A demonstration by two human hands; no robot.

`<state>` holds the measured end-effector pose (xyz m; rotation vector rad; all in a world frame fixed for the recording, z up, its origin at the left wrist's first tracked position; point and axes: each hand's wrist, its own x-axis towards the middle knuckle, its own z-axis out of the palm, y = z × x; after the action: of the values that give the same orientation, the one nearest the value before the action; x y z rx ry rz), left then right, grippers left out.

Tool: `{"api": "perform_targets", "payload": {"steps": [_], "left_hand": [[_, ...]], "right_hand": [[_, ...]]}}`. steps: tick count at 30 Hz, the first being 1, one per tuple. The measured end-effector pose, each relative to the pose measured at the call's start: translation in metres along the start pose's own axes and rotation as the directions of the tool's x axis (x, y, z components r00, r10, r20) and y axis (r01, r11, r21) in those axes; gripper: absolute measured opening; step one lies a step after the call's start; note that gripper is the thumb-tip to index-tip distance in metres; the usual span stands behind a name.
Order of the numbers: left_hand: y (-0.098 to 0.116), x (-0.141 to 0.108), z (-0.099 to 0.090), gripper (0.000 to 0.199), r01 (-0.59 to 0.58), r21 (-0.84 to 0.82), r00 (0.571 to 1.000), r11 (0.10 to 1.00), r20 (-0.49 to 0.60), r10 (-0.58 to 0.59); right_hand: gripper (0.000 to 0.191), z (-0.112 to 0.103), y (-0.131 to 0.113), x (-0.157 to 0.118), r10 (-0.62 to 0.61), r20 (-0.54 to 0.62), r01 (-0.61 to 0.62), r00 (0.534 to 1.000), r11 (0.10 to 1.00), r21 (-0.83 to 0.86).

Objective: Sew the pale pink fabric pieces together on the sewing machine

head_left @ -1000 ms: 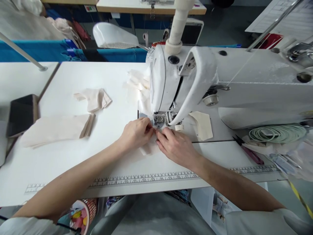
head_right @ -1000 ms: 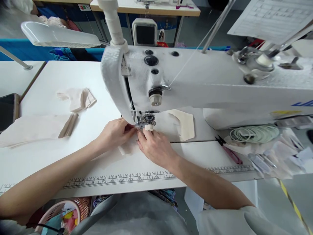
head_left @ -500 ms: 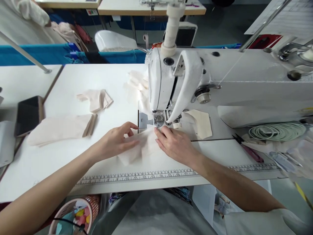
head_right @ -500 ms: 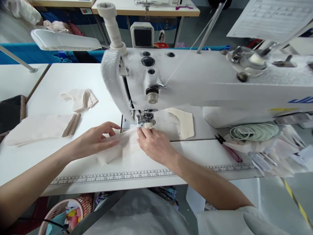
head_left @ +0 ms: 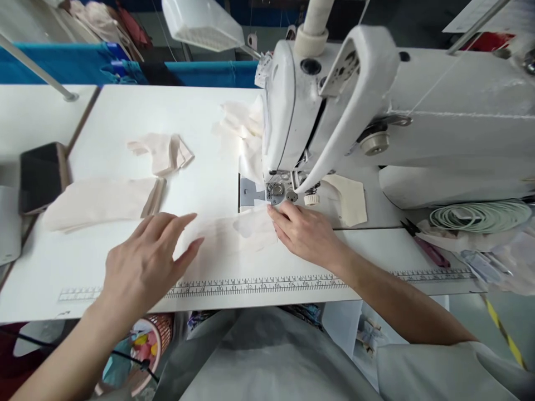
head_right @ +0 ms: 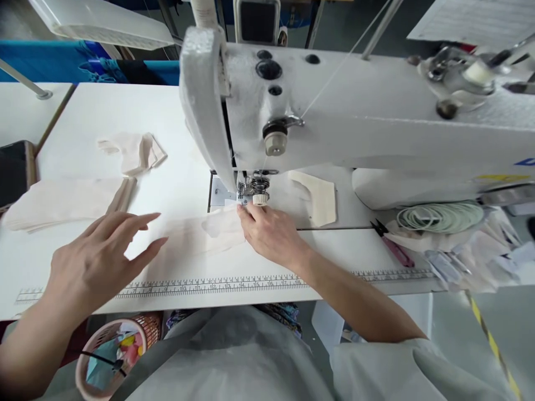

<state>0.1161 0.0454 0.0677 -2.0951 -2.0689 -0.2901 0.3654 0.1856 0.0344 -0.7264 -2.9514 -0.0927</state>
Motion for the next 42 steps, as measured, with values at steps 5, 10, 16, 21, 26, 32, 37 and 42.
{"api": "perform_targets", "payload": {"steps": [5,10,16,21,26,32,37,42], "left_hand": [[0.019,-0.016,0.006,0.019,-0.243,-0.223,0.97,0.944,-0.036,0.241],[0.017,-0.021,0.016,0.016,-0.248,-0.269,0.968,0.931,-0.02,0.252],[0.016,-0.02,0.015,0.015,-0.277,-0.242,0.961,0.93,-0.048,0.273],[0.026,-0.026,0.013,0.025,-0.28,-0.217,0.96,0.935,-0.081,0.269],[0.037,-0.027,0.018,0.035,-0.349,-0.168,0.936,0.922,-0.11,0.335],[0.034,-0.031,0.025,0.036,-0.357,-0.183,0.934,0.916,-0.091,0.346],[0.033,-0.032,0.025,0.037,-0.355,-0.203,0.935,0.912,-0.099,0.342],[0.034,-0.03,0.024,0.036,-0.359,-0.209,0.933,0.909,-0.102,0.345]], "right_hand": [[0.039,-0.001,0.0,0.0,0.011,0.005,-0.011,1.0,1.0,0.014],[0.04,-0.002,0.0,-0.001,0.016,0.024,-0.017,1.0,1.0,0.026],[0.041,-0.002,-0.001,0.0,0.021,0.016,-0.021,1.0,1.0,0.019],[0.041,-0.001,0.0,-0.001,0.009,0.016,-0.009,1.0,0.999,0.033],[0.04,0.001,0.001,-0.001,0.014,0.0,-0.014,1.0,1.0,0.024],[0.04,-0.001,0.0,0.0,0.003,-0.005,-0.003,1.0,1.0,0.012],[0.04,-0.001,-0.001,0.0,0.008,-0.001,-0.008,1.0,1.0,0.017],[0.039,0.0,-0.001,-0.001,0.014,-0.008,-0.014,1.0,1.0,-0.002]]}}
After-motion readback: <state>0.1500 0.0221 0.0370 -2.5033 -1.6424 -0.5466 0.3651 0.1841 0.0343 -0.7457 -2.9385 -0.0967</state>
